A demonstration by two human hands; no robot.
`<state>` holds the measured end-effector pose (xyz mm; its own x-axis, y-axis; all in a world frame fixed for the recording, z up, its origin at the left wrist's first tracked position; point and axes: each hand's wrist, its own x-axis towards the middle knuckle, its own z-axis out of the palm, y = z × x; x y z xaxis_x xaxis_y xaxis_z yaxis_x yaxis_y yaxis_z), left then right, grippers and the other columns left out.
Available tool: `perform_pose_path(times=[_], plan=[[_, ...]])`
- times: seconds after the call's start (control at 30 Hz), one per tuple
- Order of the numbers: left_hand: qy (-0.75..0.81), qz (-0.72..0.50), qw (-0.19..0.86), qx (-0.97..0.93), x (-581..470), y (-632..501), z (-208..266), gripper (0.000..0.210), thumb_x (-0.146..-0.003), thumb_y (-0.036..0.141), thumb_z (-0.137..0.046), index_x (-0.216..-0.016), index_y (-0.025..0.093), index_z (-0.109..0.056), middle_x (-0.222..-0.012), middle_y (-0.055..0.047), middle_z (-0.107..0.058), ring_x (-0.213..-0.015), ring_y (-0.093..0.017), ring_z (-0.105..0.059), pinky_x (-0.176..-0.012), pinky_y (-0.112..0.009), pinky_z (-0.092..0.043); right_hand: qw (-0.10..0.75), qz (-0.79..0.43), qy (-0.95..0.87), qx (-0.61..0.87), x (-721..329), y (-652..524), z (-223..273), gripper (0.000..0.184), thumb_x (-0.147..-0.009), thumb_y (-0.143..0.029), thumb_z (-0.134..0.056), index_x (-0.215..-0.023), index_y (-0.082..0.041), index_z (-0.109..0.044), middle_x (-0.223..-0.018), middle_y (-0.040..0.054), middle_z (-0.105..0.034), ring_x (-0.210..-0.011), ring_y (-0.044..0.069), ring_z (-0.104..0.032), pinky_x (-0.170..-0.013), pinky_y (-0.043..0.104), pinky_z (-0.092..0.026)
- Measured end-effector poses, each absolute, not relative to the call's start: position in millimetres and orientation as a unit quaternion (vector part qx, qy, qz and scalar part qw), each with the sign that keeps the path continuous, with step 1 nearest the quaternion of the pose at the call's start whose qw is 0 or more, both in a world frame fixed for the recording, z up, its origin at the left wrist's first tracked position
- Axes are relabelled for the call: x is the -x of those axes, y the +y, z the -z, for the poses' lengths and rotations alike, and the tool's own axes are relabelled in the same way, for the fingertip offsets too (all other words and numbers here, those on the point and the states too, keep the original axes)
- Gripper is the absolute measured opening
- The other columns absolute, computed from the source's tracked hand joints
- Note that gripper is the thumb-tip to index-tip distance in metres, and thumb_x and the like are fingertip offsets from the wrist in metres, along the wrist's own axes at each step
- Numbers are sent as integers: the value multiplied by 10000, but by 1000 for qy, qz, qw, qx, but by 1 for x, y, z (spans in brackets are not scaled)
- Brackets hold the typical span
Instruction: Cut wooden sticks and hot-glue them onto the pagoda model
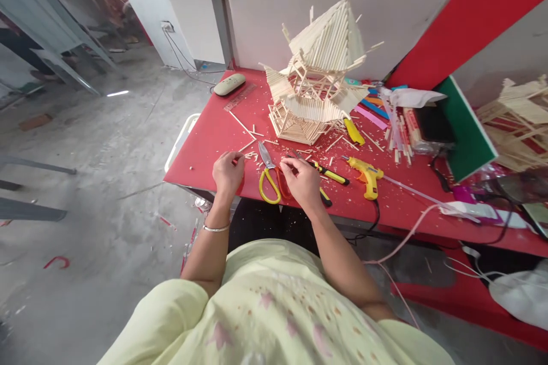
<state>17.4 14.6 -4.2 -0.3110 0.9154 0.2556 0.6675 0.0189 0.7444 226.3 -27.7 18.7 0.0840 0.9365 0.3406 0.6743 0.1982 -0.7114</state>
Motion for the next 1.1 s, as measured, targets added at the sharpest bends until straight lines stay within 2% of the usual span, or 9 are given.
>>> perform_pose_path(times=[0.17, 0.27, 0.37, 0.57, 0.77, 0.93, 1.1], plan=[[725, -320, 114, -599, -17, 15, 16, 214, -902, 402, -609, -885, 287, -789, -937, -14, -748, -818, -187, -650, -673, -297, -398, 265, -116, -708, 645, -214, -32, -13, 262, -999, -380, -544, -1131, -283, -749, -1097, 31, -764, -978, 215, -705, -818, 309, -486], [719, -330, 106, -603, -17, 16, 19, 243, -926, 407, -578, -908, 292, -791, -976, -14, -747, -820, -179, -649, -682, -294, -400, 225, -102, -714, 655, -212, -36, -15, 279, -1009, -396, -526, -1154, -290, -740, -1089, 27, -760, -953, 206, -706, -776, 301, -468], [712, -356, 116, -594, -13, 16, 20, 220, -904, 376, -601, -854, 269, -786, -909, -11, -734, -787, -166, -637, -681, -285, -412, 203, -94, -720, 657, -211, -39, -17, 280, -1015, -400, -517, -1155, -300, -738, -1056, 17, -759, -919, 188, -703, -749, 290, -448], [689, -398, 146, -588, -8, 12, 14, 121, -813, 291, -666, -730, 234, -733, -809, -9, -690, -711, -156, -598, -664, -279, -424, 203, -96, -732, 643, -209, -45, -18, 268, -1016, -391, -524, -1132, -296, -746, -1038, 22, -760, -920, 182, -699, -731, 278, -427], [666, -409, 167, -601, -17, 10, 5, 89, -772, 241, -676, -706, 217, -620, -824, -14, -638, -712, -151, -570, -669, -273, -410, 216, -100, -728, 643, -214, -48, -18, 256, -1007, -392, -543, -1109, -300, -759, -1023, 35, -762, -887, 191, -699, -724, 284, -443], [673, -394, 195, -595, -24, 7, 5, 139, -850, 225, -572, -734, 226, -495, -657, 34, -509, -634, -138, -478, -630, -259, -331, 219, -101, -731, 639, -215, -47, -18, 261, -1008, -390, -540, -1112, -298, -761, -1020, 39, -765, -887, 192, -700, -739, 287, -449], [684, -362, 180, -607, -25, 7, 6, 387, -986, 384, -464, -641, 218, -409, -580, 22, -407, -587, -146, -391, -604, -286, -246, 218, -95, -737, 633, -214, -48, -17, 252, -1003, -381, -549, -1099, -301, -767, -1008, 24, -766, -902, 196, -705, -717, 291, -433]])
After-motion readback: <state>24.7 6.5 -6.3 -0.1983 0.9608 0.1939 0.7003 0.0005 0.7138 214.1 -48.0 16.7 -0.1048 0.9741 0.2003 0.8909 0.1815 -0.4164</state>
